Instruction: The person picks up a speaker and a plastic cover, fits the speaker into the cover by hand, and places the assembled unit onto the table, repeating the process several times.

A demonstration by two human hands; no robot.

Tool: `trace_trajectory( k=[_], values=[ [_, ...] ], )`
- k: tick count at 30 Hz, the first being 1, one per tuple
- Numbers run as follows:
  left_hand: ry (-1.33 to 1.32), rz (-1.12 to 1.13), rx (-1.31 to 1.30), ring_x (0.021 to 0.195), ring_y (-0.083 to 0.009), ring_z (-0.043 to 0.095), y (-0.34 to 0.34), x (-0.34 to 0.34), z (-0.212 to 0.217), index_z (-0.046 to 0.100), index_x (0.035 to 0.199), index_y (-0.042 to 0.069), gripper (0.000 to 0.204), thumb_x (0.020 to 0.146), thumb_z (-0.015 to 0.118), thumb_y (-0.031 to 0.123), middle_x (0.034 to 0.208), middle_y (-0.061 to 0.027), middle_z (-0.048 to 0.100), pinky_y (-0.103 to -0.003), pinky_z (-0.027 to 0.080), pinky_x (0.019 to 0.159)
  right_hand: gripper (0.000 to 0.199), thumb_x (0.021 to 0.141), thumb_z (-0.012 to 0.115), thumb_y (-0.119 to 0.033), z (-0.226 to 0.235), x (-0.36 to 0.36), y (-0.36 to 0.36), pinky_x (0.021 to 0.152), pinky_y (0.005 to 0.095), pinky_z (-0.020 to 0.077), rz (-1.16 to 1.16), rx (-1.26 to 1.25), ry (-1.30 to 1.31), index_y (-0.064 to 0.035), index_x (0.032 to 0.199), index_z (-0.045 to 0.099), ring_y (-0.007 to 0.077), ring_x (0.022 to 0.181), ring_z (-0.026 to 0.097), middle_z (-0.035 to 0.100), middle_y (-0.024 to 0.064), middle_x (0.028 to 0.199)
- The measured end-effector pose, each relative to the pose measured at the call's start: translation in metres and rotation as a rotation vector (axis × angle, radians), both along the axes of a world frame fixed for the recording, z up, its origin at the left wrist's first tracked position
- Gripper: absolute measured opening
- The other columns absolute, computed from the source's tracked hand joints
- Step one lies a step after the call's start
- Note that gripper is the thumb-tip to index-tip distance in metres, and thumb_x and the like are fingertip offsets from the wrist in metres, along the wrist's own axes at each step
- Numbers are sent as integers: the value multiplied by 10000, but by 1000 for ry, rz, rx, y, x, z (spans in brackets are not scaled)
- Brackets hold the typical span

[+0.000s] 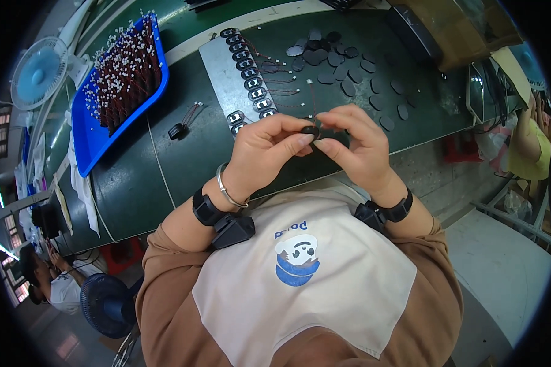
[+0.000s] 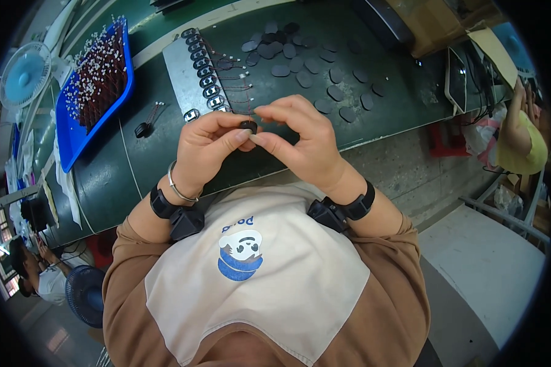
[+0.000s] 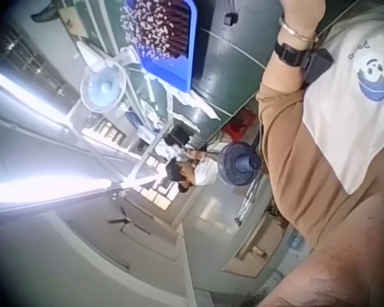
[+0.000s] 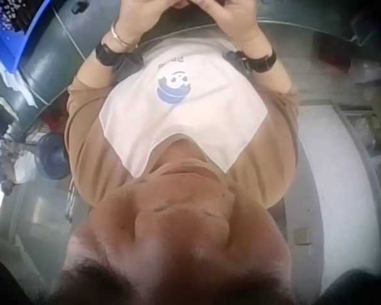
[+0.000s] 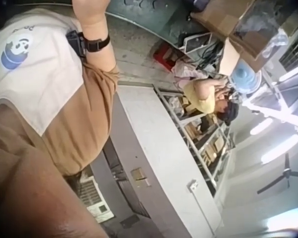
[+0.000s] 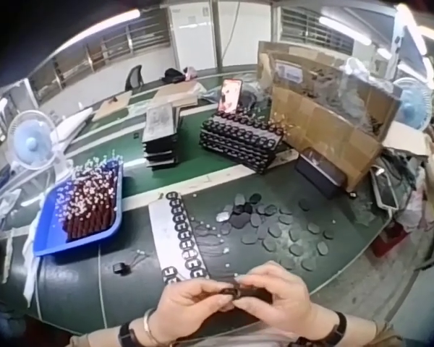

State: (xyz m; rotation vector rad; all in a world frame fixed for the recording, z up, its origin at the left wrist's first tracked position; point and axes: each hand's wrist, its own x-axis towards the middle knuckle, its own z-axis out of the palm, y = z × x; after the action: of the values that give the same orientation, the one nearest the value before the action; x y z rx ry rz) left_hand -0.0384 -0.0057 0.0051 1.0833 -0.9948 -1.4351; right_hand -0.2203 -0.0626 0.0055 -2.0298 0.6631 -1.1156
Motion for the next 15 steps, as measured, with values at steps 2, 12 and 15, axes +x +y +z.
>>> trace_trajectory(
  k=[2,12,15],
  values=[
    [37,0,-12,791,-93,635,1,-3,-3,632,977,-30,131,859,643,24,899,-54,670,-221,522,709,232,721,716,4,-3,-3,-2,655,302,452,49,85,-23,10,943,650,229,752,559,601,115,872],
    [-437,29,-616,764,-174,677,-3,-1,-4,608,922,-4,156,787,681,-35,887,-118,684,-259,534,673,167,742,725,-65,-4,1,-4,606,315,439,68,-171,-95,-13,835,596,250,684,541,597,93,788],
    [-452,42,-632,748,-192,678,-1,-2,-4,611,921,2,166,777,685,-36,868,-121,682,-266,531,659,158,756,712,-60,-5,3,-3,601,319,432,62,-206,-129,-10,822,578,247,669,526,586,93,774]
  ],
)
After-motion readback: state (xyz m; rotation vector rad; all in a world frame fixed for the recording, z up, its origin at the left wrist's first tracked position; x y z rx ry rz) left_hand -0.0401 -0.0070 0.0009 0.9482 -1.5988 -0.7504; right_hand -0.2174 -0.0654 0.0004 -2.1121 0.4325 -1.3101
